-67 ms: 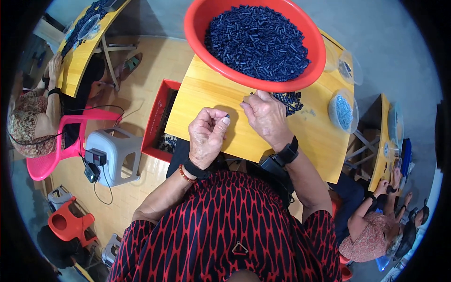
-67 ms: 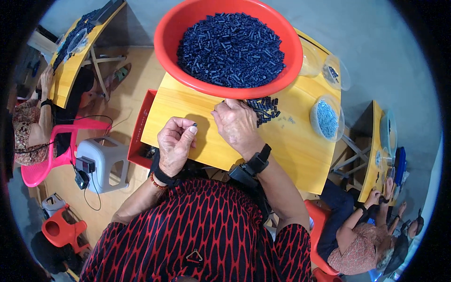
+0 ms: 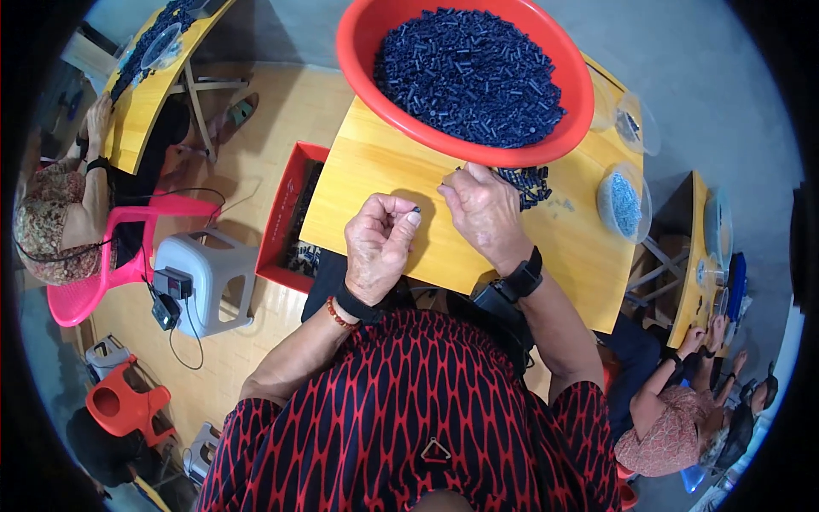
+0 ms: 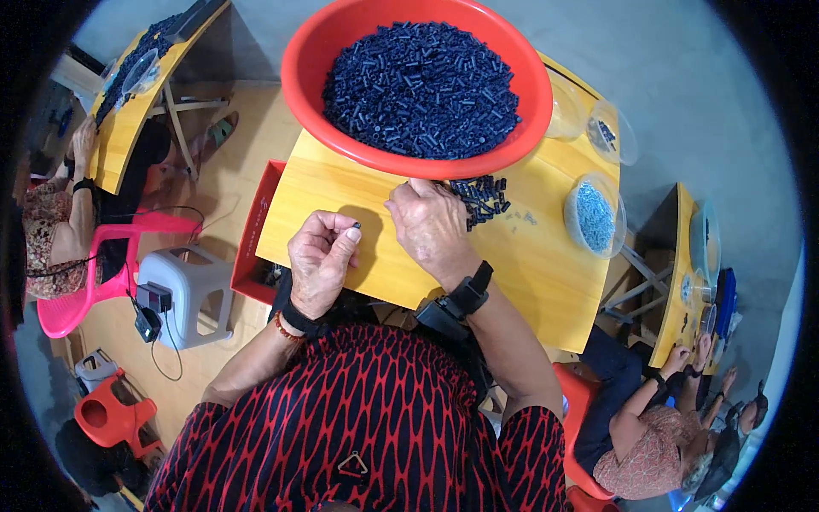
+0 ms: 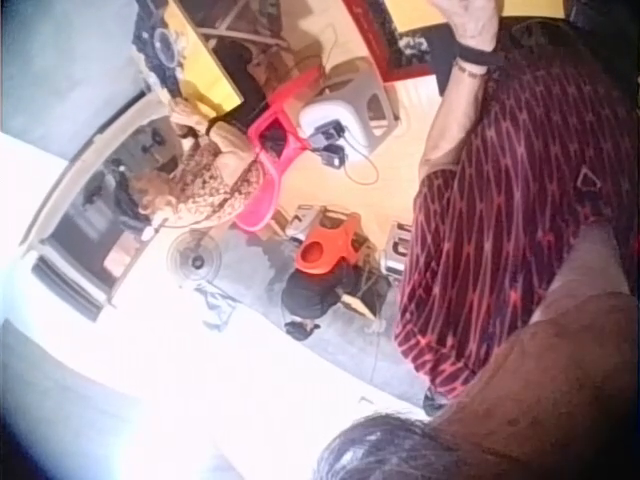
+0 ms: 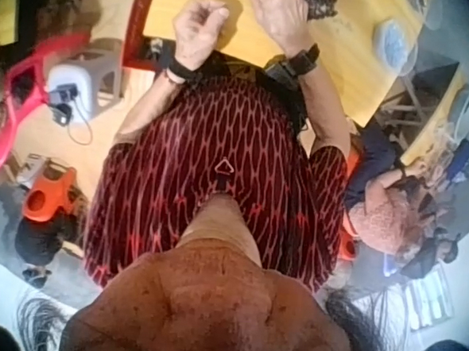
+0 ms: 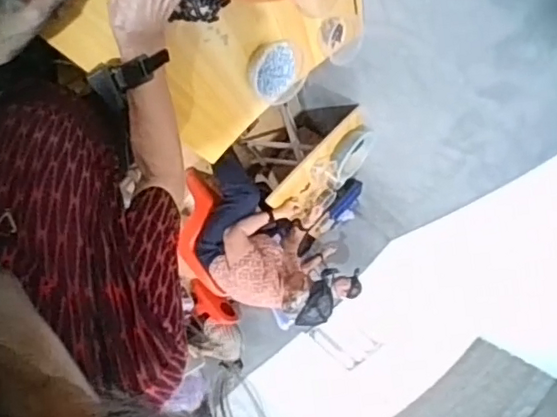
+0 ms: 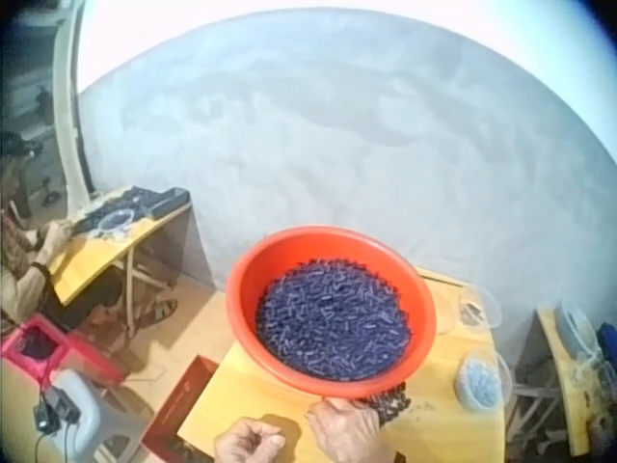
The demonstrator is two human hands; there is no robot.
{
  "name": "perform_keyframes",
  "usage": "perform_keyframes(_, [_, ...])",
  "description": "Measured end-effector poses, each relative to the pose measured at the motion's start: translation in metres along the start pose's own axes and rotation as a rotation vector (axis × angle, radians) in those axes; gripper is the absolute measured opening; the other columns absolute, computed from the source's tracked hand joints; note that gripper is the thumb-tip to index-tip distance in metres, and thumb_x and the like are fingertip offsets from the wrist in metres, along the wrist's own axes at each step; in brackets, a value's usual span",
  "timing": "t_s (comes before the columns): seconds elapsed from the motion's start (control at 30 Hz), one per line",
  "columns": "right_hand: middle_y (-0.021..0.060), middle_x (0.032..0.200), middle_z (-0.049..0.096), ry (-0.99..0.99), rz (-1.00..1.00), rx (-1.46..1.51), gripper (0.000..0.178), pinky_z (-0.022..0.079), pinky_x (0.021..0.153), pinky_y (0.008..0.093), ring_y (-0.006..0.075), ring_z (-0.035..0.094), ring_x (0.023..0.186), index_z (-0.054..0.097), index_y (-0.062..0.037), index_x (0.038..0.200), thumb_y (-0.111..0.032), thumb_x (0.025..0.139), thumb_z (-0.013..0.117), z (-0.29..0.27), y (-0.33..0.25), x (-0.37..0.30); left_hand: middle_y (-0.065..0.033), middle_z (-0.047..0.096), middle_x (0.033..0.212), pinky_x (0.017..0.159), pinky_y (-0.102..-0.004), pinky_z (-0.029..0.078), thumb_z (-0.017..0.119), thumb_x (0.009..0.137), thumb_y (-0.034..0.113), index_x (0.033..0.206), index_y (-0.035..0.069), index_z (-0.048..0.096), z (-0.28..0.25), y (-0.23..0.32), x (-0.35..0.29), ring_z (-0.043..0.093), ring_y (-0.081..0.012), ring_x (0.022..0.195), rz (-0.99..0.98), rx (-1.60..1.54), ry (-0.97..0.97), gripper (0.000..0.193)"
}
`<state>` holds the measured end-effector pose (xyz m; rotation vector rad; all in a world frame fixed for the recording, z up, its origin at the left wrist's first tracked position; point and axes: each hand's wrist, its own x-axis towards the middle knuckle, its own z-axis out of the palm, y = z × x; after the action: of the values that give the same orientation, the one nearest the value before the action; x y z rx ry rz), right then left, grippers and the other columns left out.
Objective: Assemble small plastic components by hand at a workbench.
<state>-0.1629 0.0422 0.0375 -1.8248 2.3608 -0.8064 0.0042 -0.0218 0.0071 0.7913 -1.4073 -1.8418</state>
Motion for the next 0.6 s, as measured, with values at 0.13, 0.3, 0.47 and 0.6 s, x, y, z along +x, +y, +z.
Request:
perform_keyframes(0.13, [0.0162,0.083,0.058,0.052,-0.055,-0.008,0.013,0.05,0.07,0.0464,0.0363,0.062,0.08,0.058,-0.0017,0.078,-0.009,0.077,0.07,-0.002,0.0,0.007,-0.0014,0.059,0.083,0.055,-0.0205,0.048,0.064,0.091,0.003,0.099,0.0,0.057,0.0,-0.005,0.005,0.055,-0.0061,0.063,0.048,0.01,-0.012,0.011])
perform_keyframes(0.3, [0.0157,0.08,0.058,0.142,-0.068,0.187,0.011,0.051,0.069,0.0424,0.0341,0.062,0.077,0.057,-0.0004,0.084,-0.004,0.081,0.067,-0.016,-0.002,-0.004,-0.0032,0.061,0.084,0.057,-0.0221,0.049,0.064,0.091,0.005,0.1,0.0,0.058,-0.005,-0.001,0.009,0.057,-0.0077,0.063,-0.002,-0.073,-0.035,0.012])
perform_keyframes(0.47, [0.0061,0.081,0.062,0.051,0.288,0.866,0.005,0.049,0.058,0.0243,0.01,0.059,0.064,0.06,0.0009,0.093,-0.002,0.09,0.064,-0.027,-0.008,-0.036,-0.005,0.063,0.084,0.058,-0.0231,0.051,0.063,0.092,0.005,0.1,0.0,0.058,-0.006,0.003,0.009,0.059,-0.0097,0.064,-0.03,-0.067,-0.096,0.01])
perform_keyframes(0.6, [0.0062,0.083,0.065,0.113,0.39,1.046,0.009,0.05,0.058,0.0227,0.0091,0.061,0.065,0.062,0.0016,0.1,-0.003,0.092,0.062,-0.036,-0.012,-0.06,-0.008,0.065,0.085,0.057,-0.0251,0.053,0.063,0.092,0.005,0.101,0.001,0.059,0.008,0.004,-0.005,0.062,-0.0122,0.065,-0.166,-0.313,-0.249,0.011])
